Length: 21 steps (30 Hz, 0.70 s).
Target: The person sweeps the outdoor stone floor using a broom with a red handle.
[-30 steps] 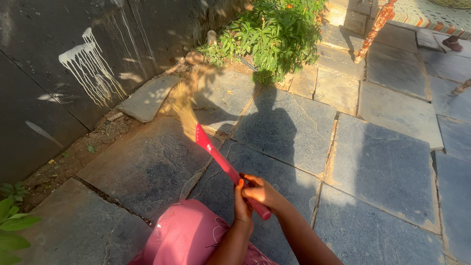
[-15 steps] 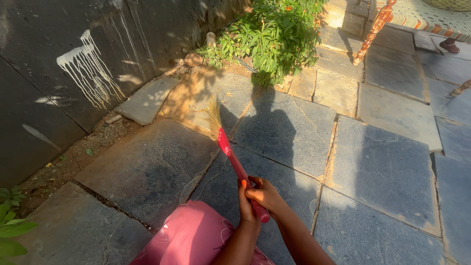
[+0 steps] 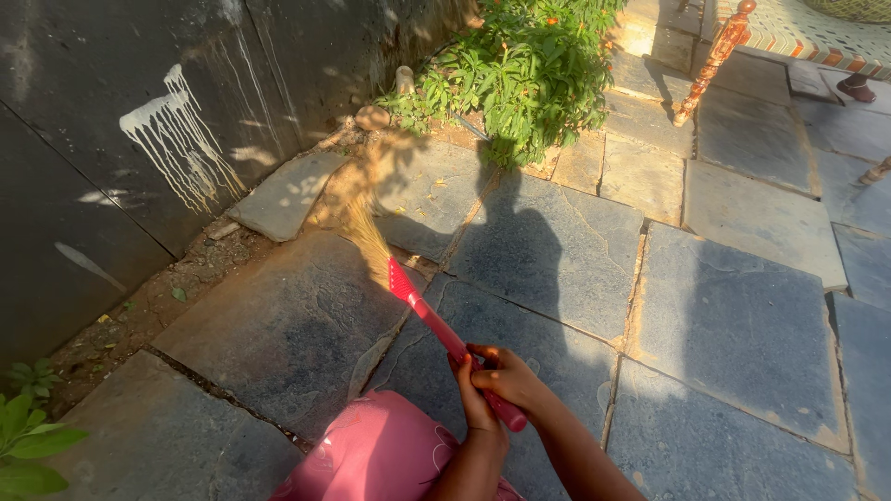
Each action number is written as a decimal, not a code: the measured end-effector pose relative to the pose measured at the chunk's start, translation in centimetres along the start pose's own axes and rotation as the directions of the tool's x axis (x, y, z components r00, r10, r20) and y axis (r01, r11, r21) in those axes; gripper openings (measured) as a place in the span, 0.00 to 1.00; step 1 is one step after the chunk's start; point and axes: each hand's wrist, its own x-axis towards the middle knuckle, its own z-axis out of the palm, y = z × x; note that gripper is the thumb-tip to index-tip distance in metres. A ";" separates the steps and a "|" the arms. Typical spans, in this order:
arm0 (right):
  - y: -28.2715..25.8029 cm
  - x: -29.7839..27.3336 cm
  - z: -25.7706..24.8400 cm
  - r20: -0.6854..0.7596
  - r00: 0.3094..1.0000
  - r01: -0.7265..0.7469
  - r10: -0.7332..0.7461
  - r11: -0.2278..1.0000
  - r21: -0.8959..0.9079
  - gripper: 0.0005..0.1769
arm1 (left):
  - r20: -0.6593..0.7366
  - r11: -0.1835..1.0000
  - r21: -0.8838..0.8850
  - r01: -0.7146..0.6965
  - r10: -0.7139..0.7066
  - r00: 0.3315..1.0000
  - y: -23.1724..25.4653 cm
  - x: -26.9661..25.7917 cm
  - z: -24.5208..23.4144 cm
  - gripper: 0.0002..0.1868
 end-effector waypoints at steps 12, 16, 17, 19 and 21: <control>1.3 0.8 2.9 -0.047 0.999 -0.002 0.014 0.972 0.236 0.36 | 0.109 0.999 0.036 0.014 -0.018 0.994 1.0 2.5 -3.6 0.33; 2.6 1.0 3.1 -0.060 0.998 0.012 0.009 0.942 0.337 0.38 | 0.117 0.990 0.139 0.028 -0.044 0.992 1.2 3.3 -4.3 0.30; 3.2 0.6 2.8 -0.057 0.998 0.020 0.000 0.937 0.350 0.38 | 0.107 0.989 0.142 0.043 -0.058 0.993 0.5 3.3 -4.4 0.30; 3.7 0.0 2.1 -0.048 0.998 0.046 -0.032 0.936 0.350 0.38 | 0.128 0.989 0.144 0.015 -0.034 0.991 -0.5 3.5 -4.3 0.30; 3.6 -0.5 1.6 -0.067 0.997 0.050 -0.031 0.949 0.312 0.38 | 0.149 0.992 0.117 0.037 -0.054 0.987 -1.1 3.4 -4.2 0.30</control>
